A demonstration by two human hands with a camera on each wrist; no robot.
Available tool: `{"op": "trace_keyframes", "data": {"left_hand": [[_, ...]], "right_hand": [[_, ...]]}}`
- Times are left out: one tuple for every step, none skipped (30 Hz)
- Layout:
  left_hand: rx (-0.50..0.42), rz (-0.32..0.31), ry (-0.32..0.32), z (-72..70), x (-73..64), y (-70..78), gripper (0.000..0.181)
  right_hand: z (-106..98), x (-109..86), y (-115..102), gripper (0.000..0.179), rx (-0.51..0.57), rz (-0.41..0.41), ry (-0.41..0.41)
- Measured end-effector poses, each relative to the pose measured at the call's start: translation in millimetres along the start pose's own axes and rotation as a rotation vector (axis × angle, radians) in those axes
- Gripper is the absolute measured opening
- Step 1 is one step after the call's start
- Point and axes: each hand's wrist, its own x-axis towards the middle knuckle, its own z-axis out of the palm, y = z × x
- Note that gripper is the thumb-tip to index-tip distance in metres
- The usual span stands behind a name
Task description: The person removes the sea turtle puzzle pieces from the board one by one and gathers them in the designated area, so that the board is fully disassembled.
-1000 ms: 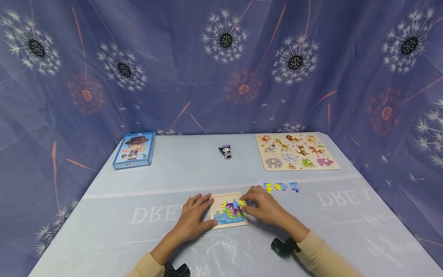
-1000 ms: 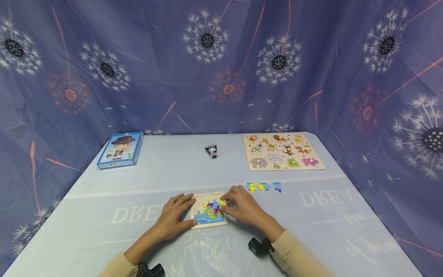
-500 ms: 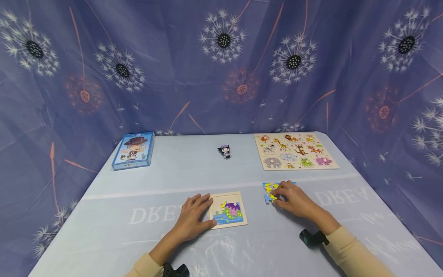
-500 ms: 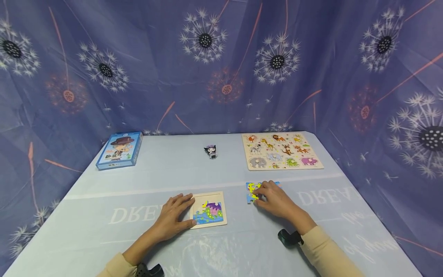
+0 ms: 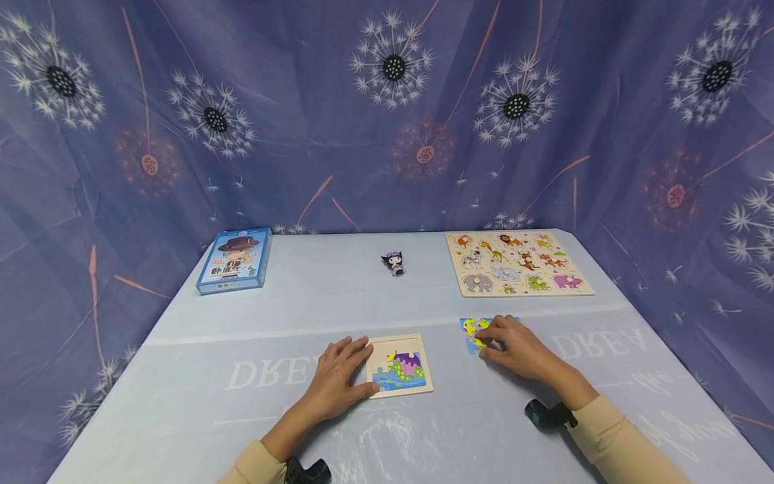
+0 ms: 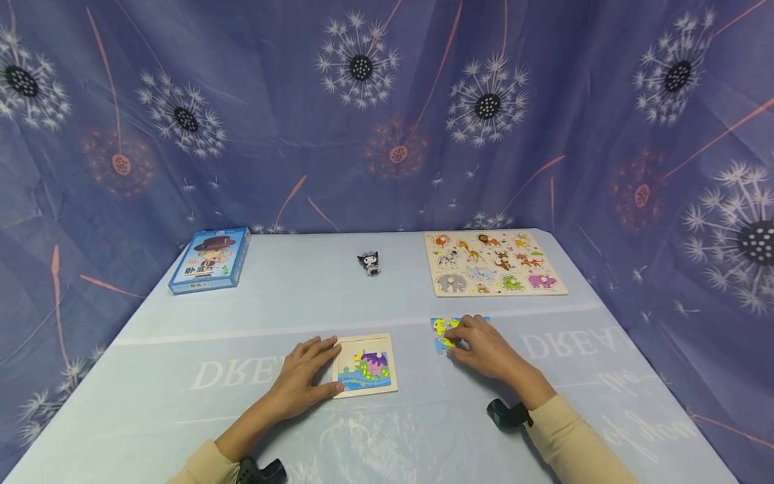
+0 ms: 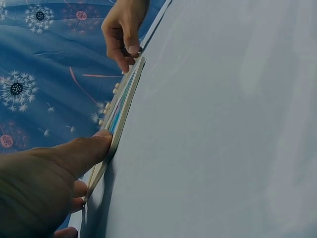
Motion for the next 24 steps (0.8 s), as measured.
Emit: {"op": "trace_keyframes", "data": {"left_hand": [[0.003, 0.001, 0.001, 0.1, 0.2, -0.3, 0.068], [0.004, 0.002, 0.003, 0.0, 0.2, -0.4, 0.068], [0.005, 0.002, 0.004, -0.1, 0.1, -0.5, 0.068], [0.005, 0.001, 0.005, -0.1, 0.2, -0.4, 0.068], [0.004, 0.000, 0.006, -0.3, 0.1, -0.1, 0.068], [0.002, -0.003, 0.007, -0.4, 0.1, 0.6, 0.069], [-0.004, -0.007, 0.009, -0.4, 0.2, 1.6, 0.069], [-0.010, -0.012, 0.012, -0.4, 0.5, 3.3, 0.070], [-0.009, -0.017, 0.015, 0.0, 1.3, 5.1, 0.072], [-0.009, -0.022, 0.020, 0.8, 2.2, 7.2, 0.073], [-0.011, -0.032, 0.021, 1.7, 3.3, 9.8, 0.075], [-0.010, -0.040, 0.026, 3.1, 4.6, 12.1, 0.077], [-0.006, -0.044, 0.030, 5.1, 6.0, 14.3, 0.079], [-0.001, -0.049, 0.035, 7.0, 7.4, 16.3, 0.081], [0.007, -0.051, 0.039, 9.1, 8.7, 17.8, 0.082], [0.008, -0.055, 0.042, 10.9, 9.7, 19.0, 0.083], [0.017, -0.058, 0.044, 12.6, 10.8, 19.8, 0.084], [0.028, -0.056, 0.047, 14.2, 11.7, 20.0, 0.085], [0.036, -0.057, 0.049, 15.4, 12.3, 20.3, 0.085], [0.041, -0.058, 0.050, 16.3, 13.0, 20.8, 0.086], [0.046, -0.058, 0.049, 17.2, 13.7, 21.1, 0.086], [0.052, -0.058, 0.046, 18.0, 14.2, 21.2, 0.086], [0.062, -0.057, 0.044, 18.6, 14.7, 21.4, 0.086], [0.067, -0.057, 0.041, 19.1, 15.1, 21.7, 0.086]], "right_hand": [[0.0, 0.8, -2.7, 0.029, 0.007, 0.002, 0.001], [0.3, 1.7, -6.2, 0.030, 0.015, 0.002, -0.001], [0.6, 2.8, -10.3, 0.030, 0.021, 0.000, -0.003], [1.4, 4.1, -14.9, 0.031, 0.025, -0.005, -0.007], [2.5, 5.6, -19.9, 0.031, 0.029, -0.011, -0.012], [3.8, 7.0, -24.9, 0.032, 0.035, -0.021, -0.019], [5.4, 8.5, -29.9, 0.033, 0.039, -0.031, -0.023], [7.2, 10.1, -34.6, 0.033, 0.044, -0.046, -0.021], [9.2, 11.9, -39.3, 0.033, 0.052, -0.051, -0.022], [11.3, 13.9, -43.6, 0.032, 0.057, -0.056, -0.023], [13.5, 16.2, -47.9, 0.032, 0.066, -0.058, -0.025], [15.7, 18.6, -52.0, 0.032, 0.079, -0.062, -0.026], [17.9, 20.9, -56.0, 0.031, 0.087, -0.064, -0.026], [20.0, 23.2, -60.0, 0.031, 0.097, -0.065, -0.027], [22.2, 25.4, -64.0, 0.031, 0.103, -0.060, -0.030], [24.7, 27.7, -67.6, 0.031, 0.109, -0.063, -0.028], [27.2, 29.7, -71.2, 0.031, 0.115, -0.066, -0.023], [29.7, 31.7, -74.7, 0.031, 0.118, -0.073, -0.017], [32.2, 33.5, -78.1, 0.031, 0.117, -0.075, -0.009], [34.5, 35.1, -81.4, 0.031, 0.116, -0.077, -0.005], [36.8, 36.6, -84.4, 0.031, 0.117, -0.079, 0.000], [38.9, 37.9, -87.3, 0.031, 0.120, -0.080, 0.003], [40.6, 39.2, -90.4, 0.031, 0.123, -0.081, 0.000], [42.1, 40.4, -93.2, 0.031, 0.128, -0.081, -0.004]]}}
